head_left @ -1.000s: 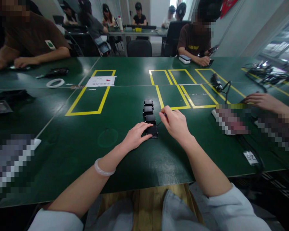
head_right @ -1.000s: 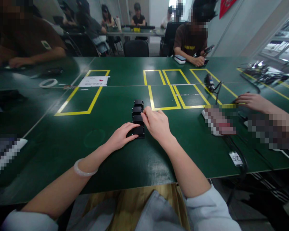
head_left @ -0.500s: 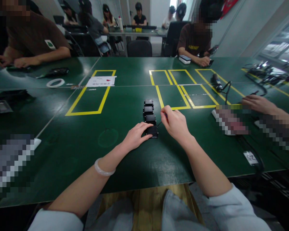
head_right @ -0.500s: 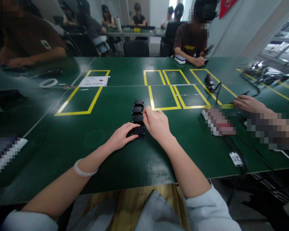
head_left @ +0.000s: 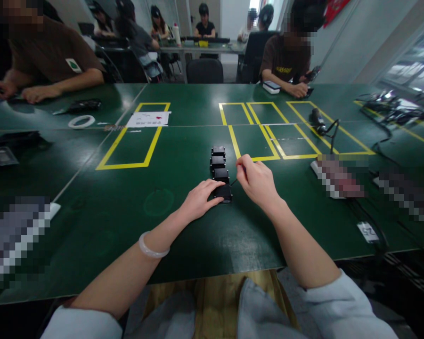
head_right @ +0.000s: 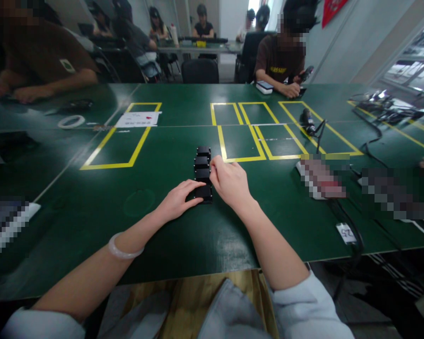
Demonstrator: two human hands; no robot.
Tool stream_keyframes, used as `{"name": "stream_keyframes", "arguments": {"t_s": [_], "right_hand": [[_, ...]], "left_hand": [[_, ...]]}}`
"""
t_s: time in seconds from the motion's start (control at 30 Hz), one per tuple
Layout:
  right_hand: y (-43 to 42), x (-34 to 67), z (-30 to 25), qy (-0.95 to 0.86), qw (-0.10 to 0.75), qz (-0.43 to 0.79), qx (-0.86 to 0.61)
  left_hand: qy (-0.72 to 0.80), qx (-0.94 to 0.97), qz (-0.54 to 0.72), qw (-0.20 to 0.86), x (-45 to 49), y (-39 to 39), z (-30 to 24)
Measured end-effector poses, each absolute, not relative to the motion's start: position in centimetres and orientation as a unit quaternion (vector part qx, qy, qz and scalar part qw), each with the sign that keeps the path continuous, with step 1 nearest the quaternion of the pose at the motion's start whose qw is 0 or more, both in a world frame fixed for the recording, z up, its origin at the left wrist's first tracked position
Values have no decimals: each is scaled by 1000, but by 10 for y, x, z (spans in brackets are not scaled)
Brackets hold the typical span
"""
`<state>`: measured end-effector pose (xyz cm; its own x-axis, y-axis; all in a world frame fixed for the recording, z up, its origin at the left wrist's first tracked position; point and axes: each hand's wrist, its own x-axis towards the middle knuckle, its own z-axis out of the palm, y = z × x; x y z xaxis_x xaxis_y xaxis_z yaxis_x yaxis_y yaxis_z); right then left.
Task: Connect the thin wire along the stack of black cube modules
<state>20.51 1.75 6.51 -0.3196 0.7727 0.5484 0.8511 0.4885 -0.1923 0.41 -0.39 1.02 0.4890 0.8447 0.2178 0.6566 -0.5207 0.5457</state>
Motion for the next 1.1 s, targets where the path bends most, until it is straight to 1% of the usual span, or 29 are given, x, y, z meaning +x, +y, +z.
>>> {"name": "stream_keyframes", "arguments": {"t_s": [1.1], "right_hand": [[16, 206, 67, -812, 301, -58, -496]], "left_hand": [[448, 842, 231, 193, 4, -4, 11]]}}
